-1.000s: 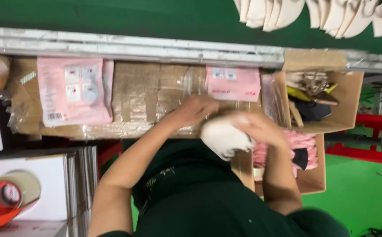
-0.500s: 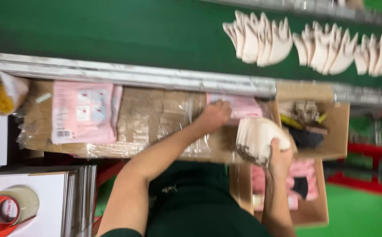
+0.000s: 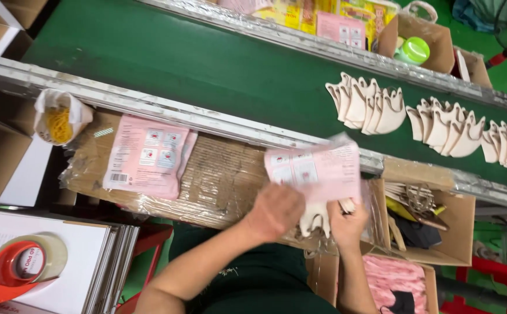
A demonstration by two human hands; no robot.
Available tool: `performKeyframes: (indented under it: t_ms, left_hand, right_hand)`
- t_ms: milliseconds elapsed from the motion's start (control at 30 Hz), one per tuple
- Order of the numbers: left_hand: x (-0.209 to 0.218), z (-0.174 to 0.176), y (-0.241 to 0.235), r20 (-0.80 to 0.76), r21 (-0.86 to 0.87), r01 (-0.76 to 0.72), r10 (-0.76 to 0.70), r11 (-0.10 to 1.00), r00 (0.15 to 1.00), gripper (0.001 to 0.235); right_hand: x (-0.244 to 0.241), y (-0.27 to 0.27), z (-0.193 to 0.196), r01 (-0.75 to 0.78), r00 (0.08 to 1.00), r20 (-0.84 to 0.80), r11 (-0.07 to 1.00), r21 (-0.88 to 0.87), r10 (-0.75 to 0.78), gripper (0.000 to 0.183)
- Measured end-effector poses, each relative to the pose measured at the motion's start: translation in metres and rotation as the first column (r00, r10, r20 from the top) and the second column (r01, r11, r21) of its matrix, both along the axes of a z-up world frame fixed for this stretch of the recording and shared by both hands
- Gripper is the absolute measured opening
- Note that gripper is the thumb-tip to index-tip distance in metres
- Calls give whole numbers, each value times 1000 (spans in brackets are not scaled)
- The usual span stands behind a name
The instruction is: The person places stacks of face masks into individual pink pouches and then packs the pouches into cardboard boxes.
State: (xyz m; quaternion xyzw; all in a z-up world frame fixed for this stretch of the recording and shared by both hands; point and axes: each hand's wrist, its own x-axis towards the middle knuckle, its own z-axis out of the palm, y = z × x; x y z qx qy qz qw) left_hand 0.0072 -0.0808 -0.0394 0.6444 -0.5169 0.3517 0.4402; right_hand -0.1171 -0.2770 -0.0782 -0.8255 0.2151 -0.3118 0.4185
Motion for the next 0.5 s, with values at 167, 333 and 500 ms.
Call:
performKeyframes:
  t_ms: [167, 333, 500]
  left_hand:
    - [-21, 11, 32, -27, 205, 158, -156, 966, 987, 19]
    - [-32, -47, 53, -514, 52, 187, -134, 981, 847, 16]
    - [-28, -66, 65, -792, -524, 94, -524, 847, 313, 29]
  right_hand:
    - [8, 0, 2, -330, 926, 285, 898, 290, 248, 21]
    - [18, 7, 8, -317, 916, 335, 908, 274, 219, 33]
    - [30, 34, 30, -398, 866, 488, 743, 538, 111, 42]
